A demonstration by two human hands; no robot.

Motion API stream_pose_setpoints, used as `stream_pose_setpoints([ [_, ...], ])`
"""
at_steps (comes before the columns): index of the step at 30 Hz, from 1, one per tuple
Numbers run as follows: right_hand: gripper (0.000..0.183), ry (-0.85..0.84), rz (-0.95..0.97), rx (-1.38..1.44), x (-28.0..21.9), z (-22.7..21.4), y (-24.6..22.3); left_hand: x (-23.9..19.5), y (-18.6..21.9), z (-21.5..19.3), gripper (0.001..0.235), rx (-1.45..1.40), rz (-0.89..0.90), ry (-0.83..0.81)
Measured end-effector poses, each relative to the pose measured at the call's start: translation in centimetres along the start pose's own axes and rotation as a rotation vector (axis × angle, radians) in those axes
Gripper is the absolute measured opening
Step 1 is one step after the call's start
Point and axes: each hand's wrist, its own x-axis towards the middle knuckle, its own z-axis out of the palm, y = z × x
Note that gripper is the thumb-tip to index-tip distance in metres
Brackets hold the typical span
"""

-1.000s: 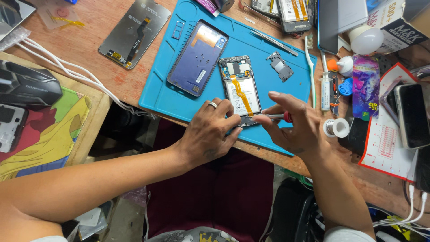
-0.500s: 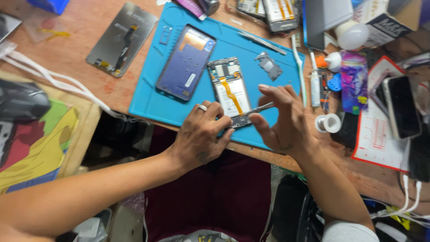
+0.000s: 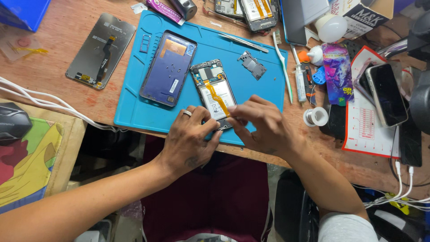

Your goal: The person cleans the inside of a disassembled smartphone using a toothbrush, then uses a screwdriver to remove screws from the device's internal frame. The person handles the phone and tools directly on a blue work mat.

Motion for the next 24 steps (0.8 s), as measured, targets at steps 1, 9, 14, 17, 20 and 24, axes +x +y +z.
stream_pose_setpoints([
  [1, 0.05, -0.024, 0.008, -0.032, 0.1, 0.0, -0.1, 0.0, 0.0, 0.0, 0.019, 0.003, 0.0, 0.004],
  [9, 0.056, 0.026, 0.022, -0.036, 0.5, -0.6, -0.6, 0.1, 0.0, -0.1, 0.017, 0.005, 0.002, -0.026],
  [14, 0.061, 0.03, 0.043, -0.034, 0.6, -1.0, -0.7, 0.1, 0.0, -0.1, 0.018, 0.007, 0.016, -0.007],
  [17, 0.056, 0.048, 0.044, -0.107, 0.8, -1.3, -0.8, 0.1, 0.1, -0.2, 0.018, -0.003, 0.007, 0.005],
  [20, 0.046, 0.058, 0.048, -0.075, 1.0, -1.1, -0.9, 0.0, 0.0, -0.1, 0.017, -0.006, -0.001, 0.008],
  [24, 0.05, 0.021, 0.088, -0.089, 0.8, -0.9, -0.6, -0.1, 0.0, 0.0, 0.018, -0.004, 0.006, 0.009],
])
